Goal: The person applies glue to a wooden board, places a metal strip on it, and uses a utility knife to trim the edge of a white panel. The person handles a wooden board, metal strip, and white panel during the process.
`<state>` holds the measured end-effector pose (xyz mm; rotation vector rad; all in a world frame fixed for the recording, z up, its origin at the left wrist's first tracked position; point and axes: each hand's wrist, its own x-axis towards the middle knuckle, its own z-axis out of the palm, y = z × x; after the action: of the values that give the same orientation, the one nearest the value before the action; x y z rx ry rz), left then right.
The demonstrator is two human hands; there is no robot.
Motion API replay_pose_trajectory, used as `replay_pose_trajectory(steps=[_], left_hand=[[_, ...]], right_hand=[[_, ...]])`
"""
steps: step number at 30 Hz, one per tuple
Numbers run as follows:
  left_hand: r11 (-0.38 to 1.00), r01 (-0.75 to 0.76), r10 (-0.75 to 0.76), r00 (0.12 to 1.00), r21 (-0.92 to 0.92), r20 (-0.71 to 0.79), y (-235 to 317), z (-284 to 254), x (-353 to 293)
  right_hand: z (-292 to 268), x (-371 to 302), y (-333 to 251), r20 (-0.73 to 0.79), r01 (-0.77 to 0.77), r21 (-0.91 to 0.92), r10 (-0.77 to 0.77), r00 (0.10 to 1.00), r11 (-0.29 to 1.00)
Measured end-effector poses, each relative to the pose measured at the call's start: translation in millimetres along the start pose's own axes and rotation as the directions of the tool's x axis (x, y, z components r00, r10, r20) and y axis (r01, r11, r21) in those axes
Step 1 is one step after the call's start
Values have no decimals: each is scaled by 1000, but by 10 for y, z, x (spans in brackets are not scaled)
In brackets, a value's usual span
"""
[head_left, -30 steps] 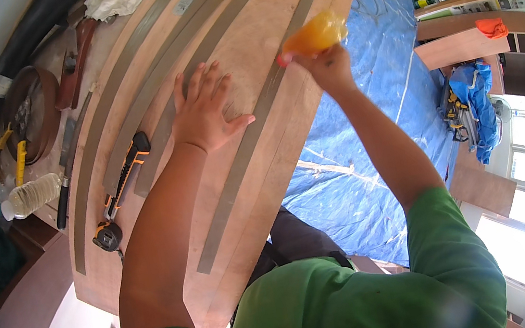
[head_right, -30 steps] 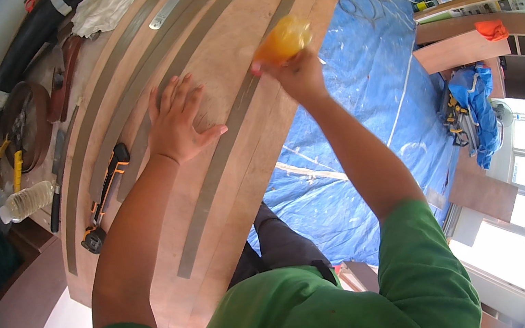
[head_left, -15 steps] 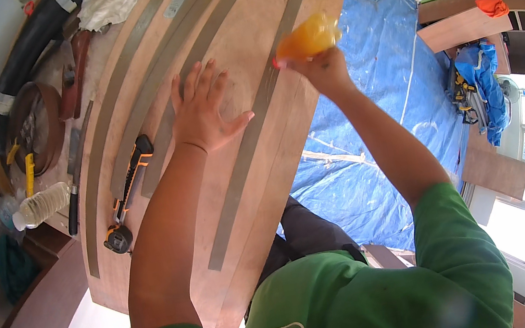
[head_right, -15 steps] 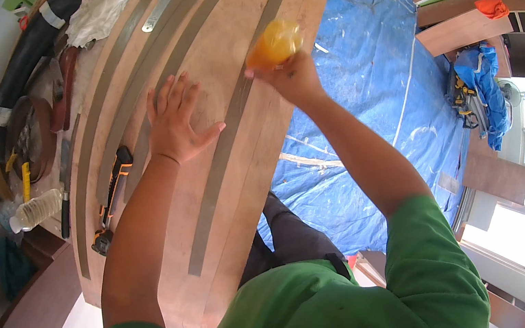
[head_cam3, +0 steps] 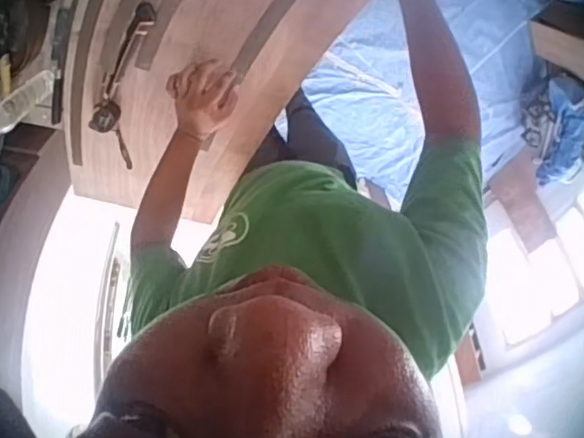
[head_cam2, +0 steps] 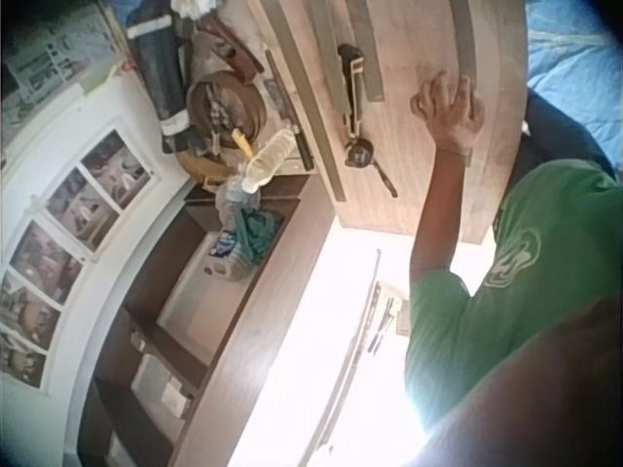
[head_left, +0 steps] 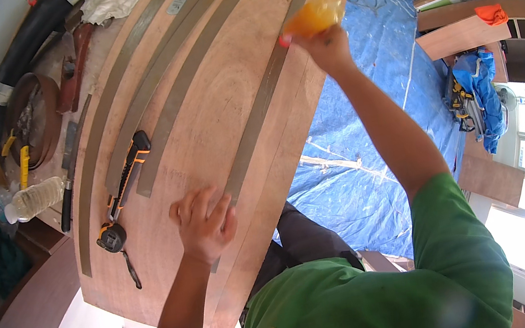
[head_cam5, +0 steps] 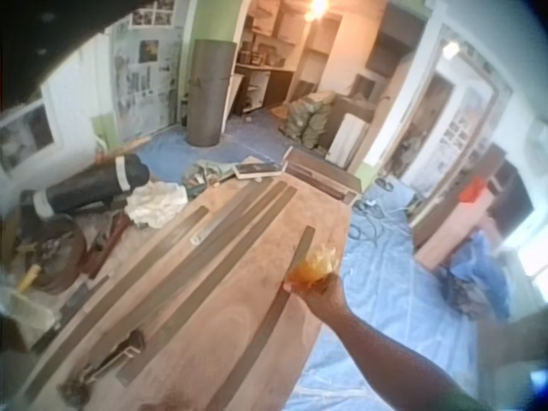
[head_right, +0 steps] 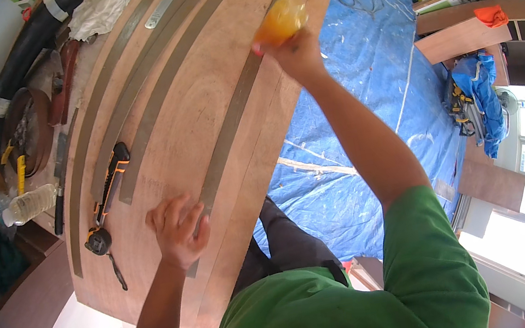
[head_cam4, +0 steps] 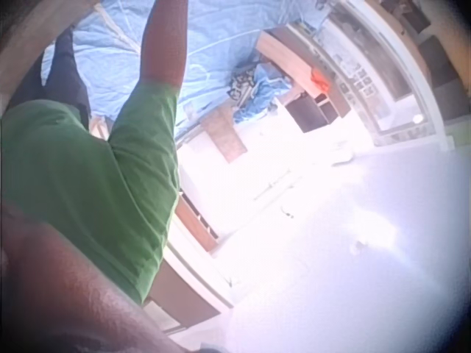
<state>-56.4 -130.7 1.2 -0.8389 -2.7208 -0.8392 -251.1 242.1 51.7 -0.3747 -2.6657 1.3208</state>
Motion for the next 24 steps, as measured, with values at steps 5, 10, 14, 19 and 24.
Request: replay_pose_trajectory(steps=[5,10,14,19,24], left_hand=[[999,45,-46,998,14,48,34,-67,-462],[998,55,-56,998,28,19,-6,4,-585],[998,62,-63,998,13,27,-24,18,-588],[997,69,-68,997,-29,42,-26,-11,-573],[997,71,-70,997,-16,30,-20,-28,-578]], right_hand=[[-126,834,342,-204,17,125,9,979,992],[-80,581,277,-98,17,118,-6,995,993],[45,-189,215,38,75,157,-81,996,985],[80,-328,93,80,-57,132,47,996,990],[202,-413,-72,95,-5,226,-17,995,974]])
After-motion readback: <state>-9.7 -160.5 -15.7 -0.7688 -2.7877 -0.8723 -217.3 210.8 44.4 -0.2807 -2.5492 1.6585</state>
